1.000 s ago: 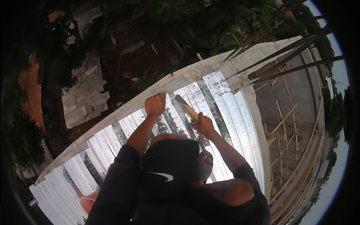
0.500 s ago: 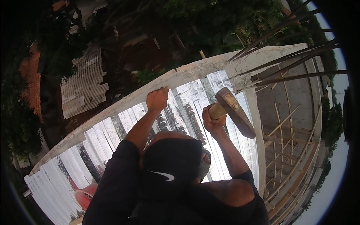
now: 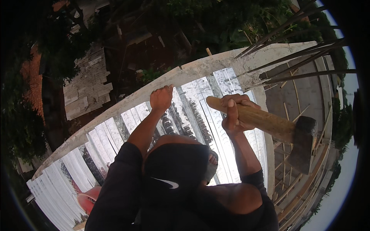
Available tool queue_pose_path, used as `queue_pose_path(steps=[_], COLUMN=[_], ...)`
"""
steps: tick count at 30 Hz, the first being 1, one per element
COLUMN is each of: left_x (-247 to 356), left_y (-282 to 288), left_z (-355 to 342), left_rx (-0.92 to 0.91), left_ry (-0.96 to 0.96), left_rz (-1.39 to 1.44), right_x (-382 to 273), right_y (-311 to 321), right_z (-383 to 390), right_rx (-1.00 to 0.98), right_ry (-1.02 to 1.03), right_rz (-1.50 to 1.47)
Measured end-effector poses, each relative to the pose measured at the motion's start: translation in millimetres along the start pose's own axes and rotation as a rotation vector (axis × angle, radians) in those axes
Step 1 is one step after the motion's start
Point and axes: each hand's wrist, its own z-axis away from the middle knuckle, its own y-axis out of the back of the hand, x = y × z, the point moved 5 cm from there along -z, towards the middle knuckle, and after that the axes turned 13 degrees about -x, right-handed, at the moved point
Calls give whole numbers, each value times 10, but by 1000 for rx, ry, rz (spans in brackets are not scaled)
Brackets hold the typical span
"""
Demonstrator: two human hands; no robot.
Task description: The person hammers nails into a corrugated metal roof sheet using a hammer, securing it to the roof structure. The person then walks along the roof and picks up a nail from the surface.
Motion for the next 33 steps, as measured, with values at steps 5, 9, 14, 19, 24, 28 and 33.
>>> queue_pose_path(steps=[5,9,14,19,24,28,33], left_x=[115,5,17,268,88,28,88], left_y=[111,60,11,-48,38,44,20], left_z=[-104,-19,-27,-128,-15,-22,-22], left_rx=[-67,-111,-71,-77,-128,-129,-49], left_ry=[32,68,33,-22,82,70,17], left_rz=[0,-18,-6,11,11,-6,-17], right_x=[1858,1407,107,1452,1811,752,164], right_y=[-647,-887,-182,-322,-615,-328,-92], right_z=[1133,224,-394,1062,834,-20,54], right_rx=[-838,-595,102,-464,-692,-220,36], right_ry=[-784,-671,-172,-537,-773,-451,-31], right_rz=[670,397,-249,501,482,178,96])
